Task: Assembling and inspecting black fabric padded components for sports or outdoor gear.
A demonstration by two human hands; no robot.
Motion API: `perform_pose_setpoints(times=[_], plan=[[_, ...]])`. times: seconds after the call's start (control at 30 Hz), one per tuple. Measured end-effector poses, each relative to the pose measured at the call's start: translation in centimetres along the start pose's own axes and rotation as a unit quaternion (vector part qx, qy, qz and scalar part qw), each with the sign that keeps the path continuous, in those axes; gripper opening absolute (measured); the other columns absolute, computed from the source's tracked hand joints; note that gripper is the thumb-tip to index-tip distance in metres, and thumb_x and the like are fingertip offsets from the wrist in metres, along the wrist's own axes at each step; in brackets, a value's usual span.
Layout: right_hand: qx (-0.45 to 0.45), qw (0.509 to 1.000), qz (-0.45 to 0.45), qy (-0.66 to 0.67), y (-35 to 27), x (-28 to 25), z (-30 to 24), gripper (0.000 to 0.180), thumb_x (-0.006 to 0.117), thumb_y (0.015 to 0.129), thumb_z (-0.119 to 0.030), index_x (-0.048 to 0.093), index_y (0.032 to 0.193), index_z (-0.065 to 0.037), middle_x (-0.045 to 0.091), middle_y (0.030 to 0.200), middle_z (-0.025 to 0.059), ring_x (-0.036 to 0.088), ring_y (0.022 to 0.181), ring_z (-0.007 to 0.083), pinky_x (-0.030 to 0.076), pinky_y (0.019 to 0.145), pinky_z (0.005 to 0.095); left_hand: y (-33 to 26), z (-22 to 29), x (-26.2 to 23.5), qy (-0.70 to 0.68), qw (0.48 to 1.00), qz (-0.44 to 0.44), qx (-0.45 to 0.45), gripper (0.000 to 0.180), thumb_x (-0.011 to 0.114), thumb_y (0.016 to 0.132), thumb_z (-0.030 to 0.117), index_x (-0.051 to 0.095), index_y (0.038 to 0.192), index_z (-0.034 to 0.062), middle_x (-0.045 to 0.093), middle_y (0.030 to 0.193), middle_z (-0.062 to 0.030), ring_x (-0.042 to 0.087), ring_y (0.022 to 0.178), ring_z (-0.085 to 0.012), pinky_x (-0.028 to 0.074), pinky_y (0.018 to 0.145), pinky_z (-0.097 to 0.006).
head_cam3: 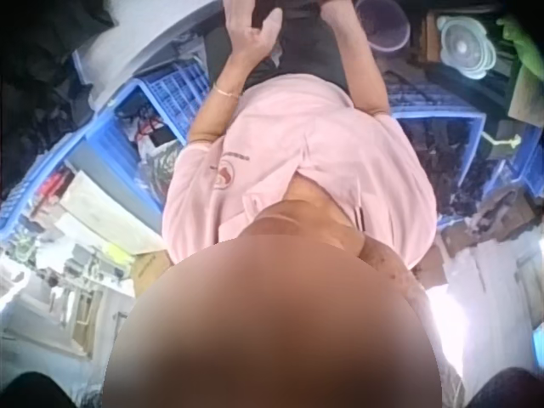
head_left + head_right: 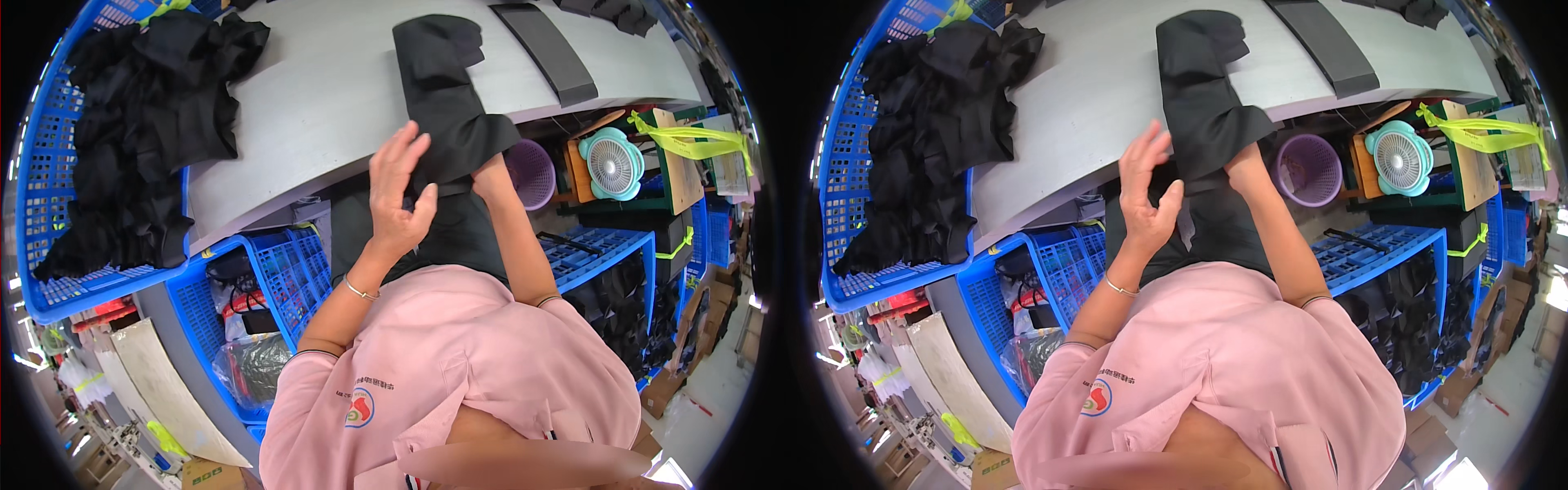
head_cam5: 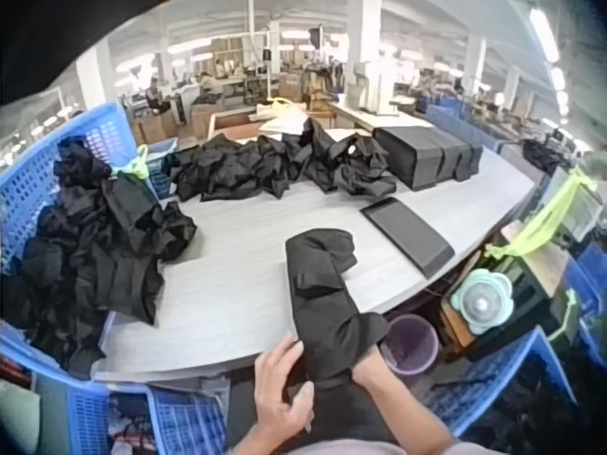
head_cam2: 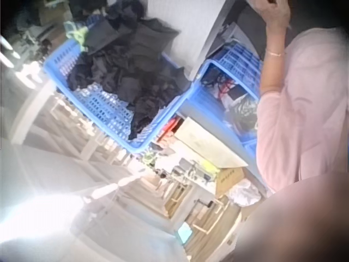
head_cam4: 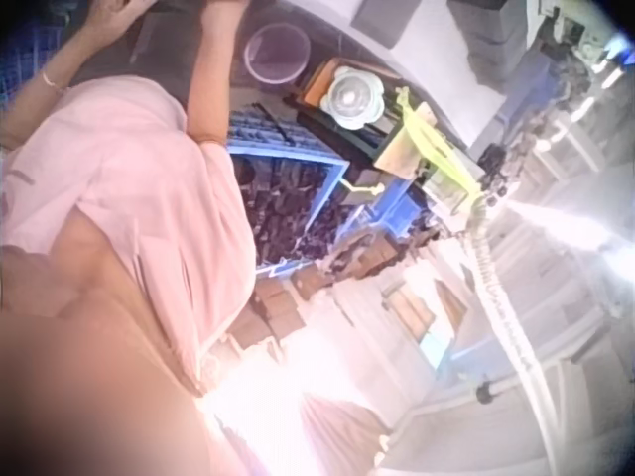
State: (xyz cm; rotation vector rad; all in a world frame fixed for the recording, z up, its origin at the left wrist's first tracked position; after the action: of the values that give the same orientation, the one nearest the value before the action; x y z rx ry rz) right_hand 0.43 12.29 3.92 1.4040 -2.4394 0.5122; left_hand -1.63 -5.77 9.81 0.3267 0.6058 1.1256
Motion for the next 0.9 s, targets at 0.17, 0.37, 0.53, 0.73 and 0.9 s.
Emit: perform_pose_setpoints(times=[0.17, 0.37, 0.53, 0.73, 0.9], plan=[[0.095, 0.987, 0.057, 0.118, -1.9, 1.9, -3.5, 0.046, 0.063, 0.096, -0.026, 0.053, 0.134, -0.002, 0.063, 0.123, 0.0114, 0.064, 0.107, 0.0222, 0.056, 0.090, 0.0390, -0.9, 0.7, 1.4, 0.077, 0.997, 0.010, -0.019, 0.084, 0.071, 0.071, 0.005, 0.038, 0.148, 0.0052, 0.029, 0.157, -0.0189, 0.032, 0.140, -0.0346, 0.040, 0.106, -0.043], [0.062, 0.984, 0.028, 0.165, -2.8, 2.9, -5.4, 0.046, 0.065, 0.093, -0.026, 0.055, 0.129, -0.001, 0.066, 0.116, 0.0124, 0.068, 0.098, 0.0228, 0.060, 0.082, 0.0374, 1.2, 1.7, 3.7, 0.059, 0.991, 0.112, -0.050, 0.079, 0.070, 0.067, 0.002, 0.046, 0.142, 0.0058, 0.039, 0.146, -0.0207, 0.045, 0.118, -0.0361, 0.038, 0.100, -0.043], [0.025, 0.980, -0.005, 0.196, -2.7, 2.2, -4.9, 0.044, 0.066, 0.091, -0.023, 0.056, 0.128, -0.002, 0.065, 0.117, 0.0119, 0.067, 0.101, 0.0230, 0.059, 0.084, 0.0374, 1.6, 2.7, 4.4, 0.040, 0.991, 0.125, 0.011, 0.066, 0.060, 0.065, -0.007, 0.061, 0.130, 0.0067, 0.053, 0.132, -0.0142, 0.050, 0.105, -0.0302, 0.041, 0.094, -0.038], [-0.004, 0.980, 0.003, 0.199, -2.4, 2.1, -4.1, 0.044, 0.064, 0.092, -0.022, 0.055, 0.129, -0.001, 0.064, 0.121, 0.0131, 0.065, 0.107, 0.0247, 0.057, 0.090, 0.0370, 1.3, 2.6, 4.4, 0.039, 0.985, 0.164, 0.022, 0.059, 0.053, 0.069, -0.017, 0.068, 0.121, 0.0057, 0.060, 0.120, -0.0101, 0.054, 0.095, -0.0241, 0.047, 0.083, -0.034], [0.024, 0.981, 0.073, 0.180, -2.3, 2.4, -4.3, 0.043, 0.063, 0.093, -0.024, 0.056, 0.128, -0.001, 0.064, 0.119, 0.0123, 0.066, 0.103, 0.0241, 0.058, 0.086, 0.0364, 1.0, 2.7, 4.2, 0.018, 0.988, 0.150, 0.023, 0.059, 0.055, 0.067, -0.021, 0.072, 0.116, 0.0060, 0.063, 0.114, -0.0085, 0.056, 0.090, -0.0220, 0.049, 0.072, -0.029]])
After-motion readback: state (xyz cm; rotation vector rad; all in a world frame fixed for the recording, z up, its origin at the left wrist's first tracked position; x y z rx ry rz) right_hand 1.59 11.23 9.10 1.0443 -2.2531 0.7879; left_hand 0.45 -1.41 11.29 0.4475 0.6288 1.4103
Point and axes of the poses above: each hand's wrist, its own y-axis towards the middle knuckle, its own x-axis out of the palm, z = x × y, the point moved 1 cm from there along y, towards the middle knuckle
